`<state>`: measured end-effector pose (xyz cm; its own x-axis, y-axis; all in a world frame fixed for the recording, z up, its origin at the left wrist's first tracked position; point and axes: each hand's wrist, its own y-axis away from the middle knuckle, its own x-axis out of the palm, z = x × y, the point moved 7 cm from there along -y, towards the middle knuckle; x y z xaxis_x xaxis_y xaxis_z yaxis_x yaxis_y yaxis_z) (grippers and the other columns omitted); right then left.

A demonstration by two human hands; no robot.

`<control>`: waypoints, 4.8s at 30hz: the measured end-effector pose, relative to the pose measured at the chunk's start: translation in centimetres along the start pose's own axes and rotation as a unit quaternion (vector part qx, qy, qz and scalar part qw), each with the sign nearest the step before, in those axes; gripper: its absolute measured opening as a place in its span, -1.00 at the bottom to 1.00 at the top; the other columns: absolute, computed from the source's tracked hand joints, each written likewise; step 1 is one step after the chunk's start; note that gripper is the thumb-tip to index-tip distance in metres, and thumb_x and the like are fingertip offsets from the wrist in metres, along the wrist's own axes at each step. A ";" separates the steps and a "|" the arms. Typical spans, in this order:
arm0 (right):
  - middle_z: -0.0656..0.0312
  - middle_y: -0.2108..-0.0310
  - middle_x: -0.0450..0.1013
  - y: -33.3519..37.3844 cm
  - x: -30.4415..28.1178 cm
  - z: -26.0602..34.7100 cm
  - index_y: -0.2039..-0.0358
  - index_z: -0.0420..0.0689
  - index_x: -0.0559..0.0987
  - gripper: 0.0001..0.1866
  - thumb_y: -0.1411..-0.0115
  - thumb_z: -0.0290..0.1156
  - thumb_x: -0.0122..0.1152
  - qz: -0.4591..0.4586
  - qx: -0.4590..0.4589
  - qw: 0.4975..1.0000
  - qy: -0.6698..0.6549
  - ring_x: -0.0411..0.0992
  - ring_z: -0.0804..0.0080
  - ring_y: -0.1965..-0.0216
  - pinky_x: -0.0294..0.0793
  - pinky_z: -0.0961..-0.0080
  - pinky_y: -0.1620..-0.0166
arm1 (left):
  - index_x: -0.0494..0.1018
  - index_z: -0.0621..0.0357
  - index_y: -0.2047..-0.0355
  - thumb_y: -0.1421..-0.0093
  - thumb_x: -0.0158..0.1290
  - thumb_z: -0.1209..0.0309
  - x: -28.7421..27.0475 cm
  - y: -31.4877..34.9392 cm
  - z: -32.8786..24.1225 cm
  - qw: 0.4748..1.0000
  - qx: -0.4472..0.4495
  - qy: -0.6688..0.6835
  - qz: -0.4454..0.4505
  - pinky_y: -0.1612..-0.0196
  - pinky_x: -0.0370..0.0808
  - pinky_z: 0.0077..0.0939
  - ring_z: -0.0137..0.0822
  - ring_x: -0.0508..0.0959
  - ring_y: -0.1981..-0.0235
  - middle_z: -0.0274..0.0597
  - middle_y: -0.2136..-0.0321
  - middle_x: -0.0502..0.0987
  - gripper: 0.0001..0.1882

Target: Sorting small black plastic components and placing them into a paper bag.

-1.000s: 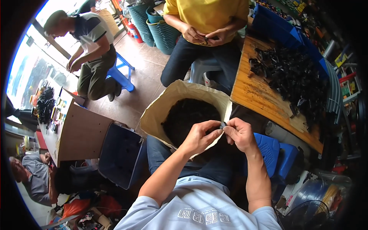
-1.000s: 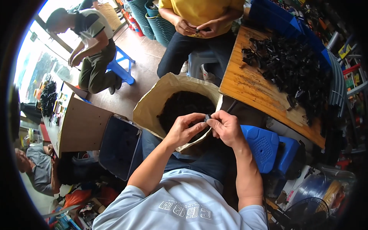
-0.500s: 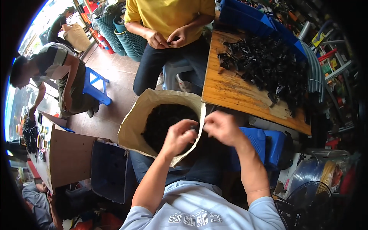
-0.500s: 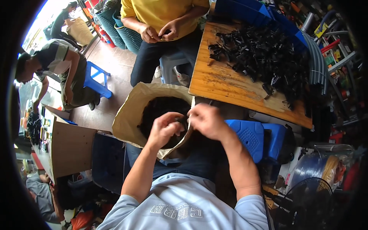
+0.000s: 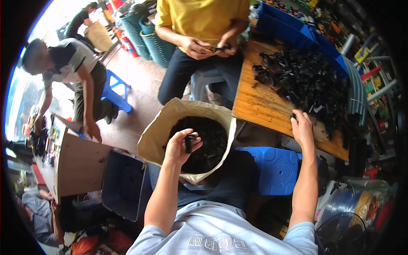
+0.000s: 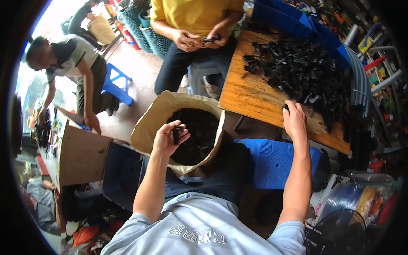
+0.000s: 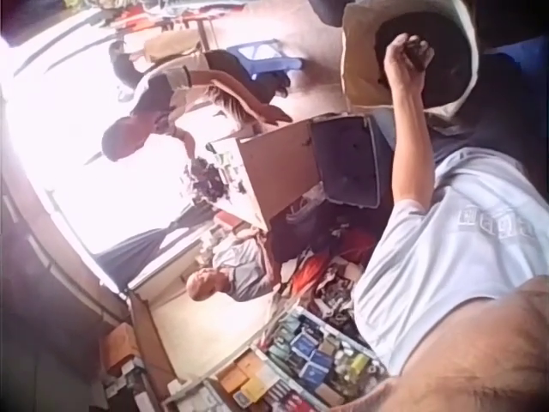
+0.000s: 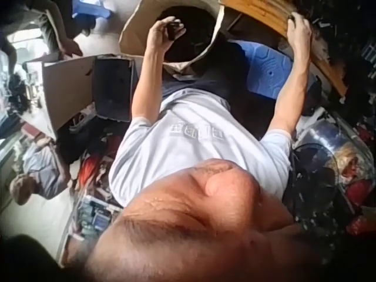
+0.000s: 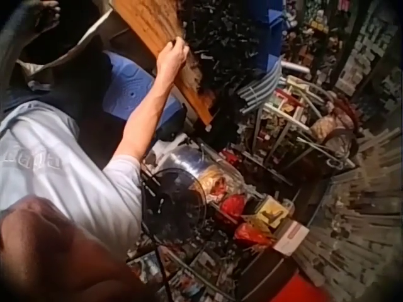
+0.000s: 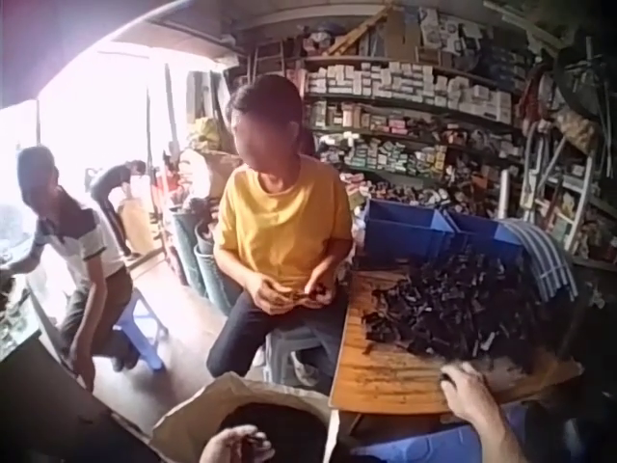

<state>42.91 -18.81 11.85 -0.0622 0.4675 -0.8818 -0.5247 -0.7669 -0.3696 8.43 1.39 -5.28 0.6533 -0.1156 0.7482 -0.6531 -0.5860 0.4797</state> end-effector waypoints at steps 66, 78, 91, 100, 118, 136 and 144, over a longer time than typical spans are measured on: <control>0.19 0.51 0.48 4.6 12.4 21.2 0.24 -0.31 0.46 -0.84 -0.22 -0.50 0.00 0.309 0.040 0.786 -0.534 0.44 0.51 0.55 0.45 0.60 0.44 | 0.48 0.23 0.30 -0.10 0.08 0.37 9.8 5.3 -2.6 0.698 0.350 -0.614 0.119 0.38 0.51 -0.29 -0.05 0.58 0.47 0.02 0.51 0.52 -0.79; 0.05 0.39 0.39 -1.6 4.6 17.2 0.35 -0.25 0.47 -0.78 0.03 -0.51 0.28 -0.102 -0.112 0.960 -0.235 0.40 0.12 0.31 0.41 0.28 0.20 | 0.37 0.31 0.08 -0.15 -0.02 0.51 3.5 0.8 -3.1 0.909 0.181 -0.364 0.094 0.24 0.53 -0.47 -0.35 0.58 0.31 -0.17 0.34 0.54 -0.69; -0.09 -0.12 0.27 -4.3 3.2 4.5 0.01 -0.15 0.48 -0.47 -0.01 -0.23 0.33 -0.055 0.013 0.998 0.036 0.27 -0.08 -0.09 0.31 0.22 -0.10 | 0.41 0.11 0.33 -0.21 0.04 0.37 1.2 1.7 -0.9 0.991 0.017 -0.127 0.037 0.38 0.42 -0.42 -0.44 0.42 0.51 -0.33 0.51 0.41 -0.89; -0.06 0.03 0.43 -4.1 -1.7 3.0 0.23 -0.26 0.59 -0.82 -0.16 -0.51 0.15 -0.140 -0.007 0.987 -0.077 0.46 0.09 0.09 0.41 0.40 0.01 | 0.44 0.18 0.47 -0.20 0.10 0.33 3.5 1.2 -0.4 0.976 0.061 -0.206 0.026 0.60 0.30 -0.57 -0.45 0.32 0.72 -0.37 0.71 0.32 -0.81; 0.22 0.20 0.42 4.5 5.0 21.9 0.13 -0.24 0.48 -0.77 -0.17 -0.60 0.18 0.060 -0.095 0.885 -0.452 0.41 0.60 0.30 0.40 0.69 0.28 | 0.47 0.24 0.31 -0.30 0.01 0.24 9.5 6.1 -0.1 0.988 0.065 -0.066 0.124 0.70 0.13 -0.64 -0.55 0.26 0.73 -0.34 0.64 0.36 -0.73; 0.29 0.51 0.46 5.9 10.6 22.4 0.30 -0.21 0.53 -0.87 -0.25 -0.42 0.10 0.226 0.108 0.709 -0.659 0.41 0.64 0.50 0.46 0.68 0.43 | 0.49 0.32 0.30 -0.25 0.00 0.53 9.9 8.0 -2.2 0.852 0.296 -0.428 0.060 0.32 0.50 -0.57 -0.46 0.57 0.39 -0.17 0.49 0.56 -0.89; 0.39 0.64 0.32 5.7 10.6 20.5 0.40 -0.20 0.51 -0.94 -0.14 -0.53 0.06 0.170 0.089 0.738 -0.647 0.22 0.70 0.65 0.17 0.70 0.58 | 0.48 0.25 0.36 -0.10 0.10 0.54 11.2 8.6 -1.5 0.719 0.425 -0.550 0.021 0.36 0.50 -0.43 -0.16 0.56 0.46 -0.06 0.48 0.50 -0.91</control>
<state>21.89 -9.25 6.43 -0.9145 0.3770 0.1466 -0.3871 -0.9209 -0.0462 9.49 -3.75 7.90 0.8530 -0.4374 -0.2848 -0.5161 -0.7879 -0.3360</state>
